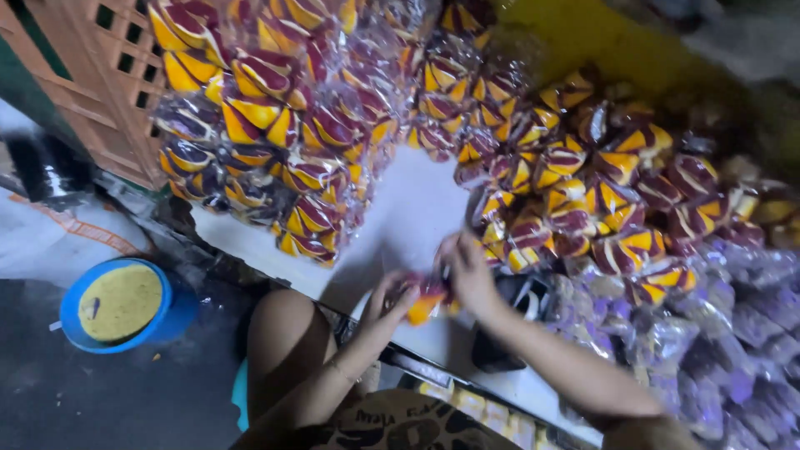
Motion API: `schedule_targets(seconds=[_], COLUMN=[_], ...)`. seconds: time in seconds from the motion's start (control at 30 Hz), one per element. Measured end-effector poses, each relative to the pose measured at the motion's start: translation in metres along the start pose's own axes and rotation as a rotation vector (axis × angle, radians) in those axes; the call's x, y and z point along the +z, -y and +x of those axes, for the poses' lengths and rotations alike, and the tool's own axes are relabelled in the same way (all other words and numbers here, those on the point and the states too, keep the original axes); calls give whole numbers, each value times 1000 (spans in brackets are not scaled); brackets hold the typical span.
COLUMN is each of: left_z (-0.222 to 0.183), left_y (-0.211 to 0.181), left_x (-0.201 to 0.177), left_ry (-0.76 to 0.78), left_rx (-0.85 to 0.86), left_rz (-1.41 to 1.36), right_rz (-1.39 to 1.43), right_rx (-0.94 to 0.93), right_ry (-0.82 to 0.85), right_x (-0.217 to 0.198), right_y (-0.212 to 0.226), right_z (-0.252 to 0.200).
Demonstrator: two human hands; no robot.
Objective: Sealing individual snack bags using a manual tape dispenser and organizing them on a table.
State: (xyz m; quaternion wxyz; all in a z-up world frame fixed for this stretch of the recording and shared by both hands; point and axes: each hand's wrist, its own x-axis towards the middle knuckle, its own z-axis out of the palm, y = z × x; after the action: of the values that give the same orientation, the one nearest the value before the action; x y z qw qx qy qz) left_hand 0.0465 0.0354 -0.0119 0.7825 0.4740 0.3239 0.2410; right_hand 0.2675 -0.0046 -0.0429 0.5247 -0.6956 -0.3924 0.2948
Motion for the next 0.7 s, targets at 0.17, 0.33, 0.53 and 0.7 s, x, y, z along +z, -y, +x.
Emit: schedule_targets(seconds=[0.17, 0.33, 0.53, 0.7], left_z=[-38, -42, -31, -58], left_y=[24, 47, 55, 8], left_x=[8, -6, -12, -7], left_ry=[-46, -11, 317, 431], left_rx=[-55, 181, 55, 245], left_rz=[181, 411, 502, 507], right_rz=[461, 503, -454, -55], right_rx=[227, 256, -546, -36], right_ry=[-182, -181, -71, 18], right_x=[17, 30, 20, 15], right_y=[46, 74, 49, 79], right_z=[-133, -180, -203, -198])
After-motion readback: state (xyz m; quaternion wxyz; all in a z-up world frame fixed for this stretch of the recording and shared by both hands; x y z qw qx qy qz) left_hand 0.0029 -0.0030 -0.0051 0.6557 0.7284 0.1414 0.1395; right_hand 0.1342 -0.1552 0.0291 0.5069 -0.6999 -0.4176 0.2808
